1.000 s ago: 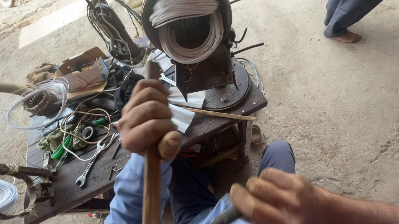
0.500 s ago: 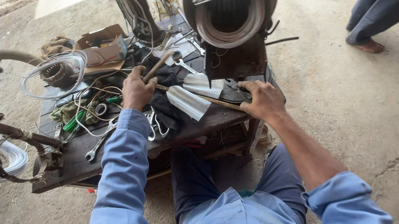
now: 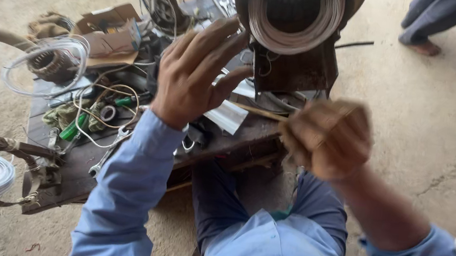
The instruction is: The person winds a white wire onto a cylindrical spool using a hand-cranked machine. They use pliers and a wooden stick to adjust and secure the wire, then remove the spool and transfer the wound wire to another holder.
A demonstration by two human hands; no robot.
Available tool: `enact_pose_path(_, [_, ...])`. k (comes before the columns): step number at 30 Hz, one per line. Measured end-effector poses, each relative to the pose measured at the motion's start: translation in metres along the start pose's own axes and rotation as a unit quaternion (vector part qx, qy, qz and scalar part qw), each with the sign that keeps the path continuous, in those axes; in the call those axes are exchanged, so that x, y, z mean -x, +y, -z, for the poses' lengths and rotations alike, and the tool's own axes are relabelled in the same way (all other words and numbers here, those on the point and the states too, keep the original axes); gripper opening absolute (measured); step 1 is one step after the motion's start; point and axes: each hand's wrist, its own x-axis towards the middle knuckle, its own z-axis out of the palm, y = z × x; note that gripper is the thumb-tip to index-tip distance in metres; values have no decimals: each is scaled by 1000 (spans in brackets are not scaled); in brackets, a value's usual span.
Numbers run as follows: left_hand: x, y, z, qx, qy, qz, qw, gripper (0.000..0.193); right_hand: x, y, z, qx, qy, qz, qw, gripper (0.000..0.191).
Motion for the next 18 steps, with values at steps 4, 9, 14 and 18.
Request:
enact_pose_path(4, [-30, -4, -9, -9, -76, -38, 996, 50, -62, 33, 8, 123, -135, 34, 983, 31])
enact_pose_path(9, [-40, -4, -19, -24, -102, -20, 994, 55, -100, 48, 11, 208, -246, 87, 943, 21])
enact_pose_path(14, [-32, -7, -25, -23, -74, -19, 997, 47, -97, 47, 9, 167, -235, 72, 955, 19])
enact_pose_path(18, [-30, -4, -33, -2, -36, -4, 999, 38, -87, 49, 4, 164, -210, 54, 962, 18])
